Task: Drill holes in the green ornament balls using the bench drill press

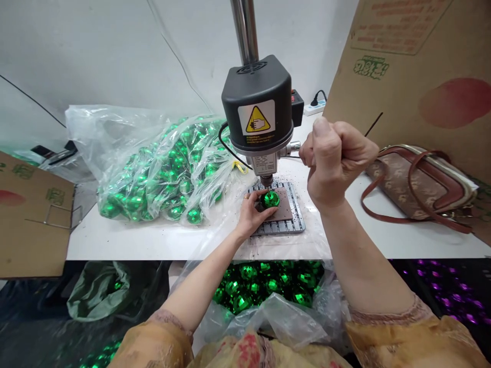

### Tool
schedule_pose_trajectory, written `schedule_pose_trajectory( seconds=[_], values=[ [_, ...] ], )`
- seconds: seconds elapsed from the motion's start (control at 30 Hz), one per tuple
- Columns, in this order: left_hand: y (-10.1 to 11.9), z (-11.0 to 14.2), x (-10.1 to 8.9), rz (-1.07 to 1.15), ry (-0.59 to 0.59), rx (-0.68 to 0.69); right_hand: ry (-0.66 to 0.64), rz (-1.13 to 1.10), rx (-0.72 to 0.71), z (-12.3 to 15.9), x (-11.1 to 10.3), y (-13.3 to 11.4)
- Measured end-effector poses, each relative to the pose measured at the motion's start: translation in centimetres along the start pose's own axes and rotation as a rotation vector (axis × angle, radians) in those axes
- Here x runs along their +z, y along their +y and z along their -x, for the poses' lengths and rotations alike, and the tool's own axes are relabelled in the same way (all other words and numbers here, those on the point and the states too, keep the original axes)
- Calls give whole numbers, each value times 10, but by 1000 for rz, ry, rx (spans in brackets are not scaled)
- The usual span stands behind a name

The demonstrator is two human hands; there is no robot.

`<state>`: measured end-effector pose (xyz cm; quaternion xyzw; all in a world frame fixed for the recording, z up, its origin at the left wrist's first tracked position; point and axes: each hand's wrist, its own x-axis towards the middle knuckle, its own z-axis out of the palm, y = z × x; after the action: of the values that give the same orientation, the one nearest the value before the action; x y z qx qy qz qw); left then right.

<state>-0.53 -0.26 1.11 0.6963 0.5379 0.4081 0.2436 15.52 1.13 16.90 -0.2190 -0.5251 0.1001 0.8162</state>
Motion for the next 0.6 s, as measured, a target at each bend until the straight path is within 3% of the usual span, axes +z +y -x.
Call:
schedule_pose_trajectory(
  seconds=[0.13,0.4,0.6],
  values=[
    [0,1,0,3,-3,3,14,36,-15,7,-2,6],
    [0,2,0,-14,-9,4,84,-99,-127,14,-2,14],
    [-3,1,1,-12,-6,9,42,3,-110,25,-12,13]
  ],
)
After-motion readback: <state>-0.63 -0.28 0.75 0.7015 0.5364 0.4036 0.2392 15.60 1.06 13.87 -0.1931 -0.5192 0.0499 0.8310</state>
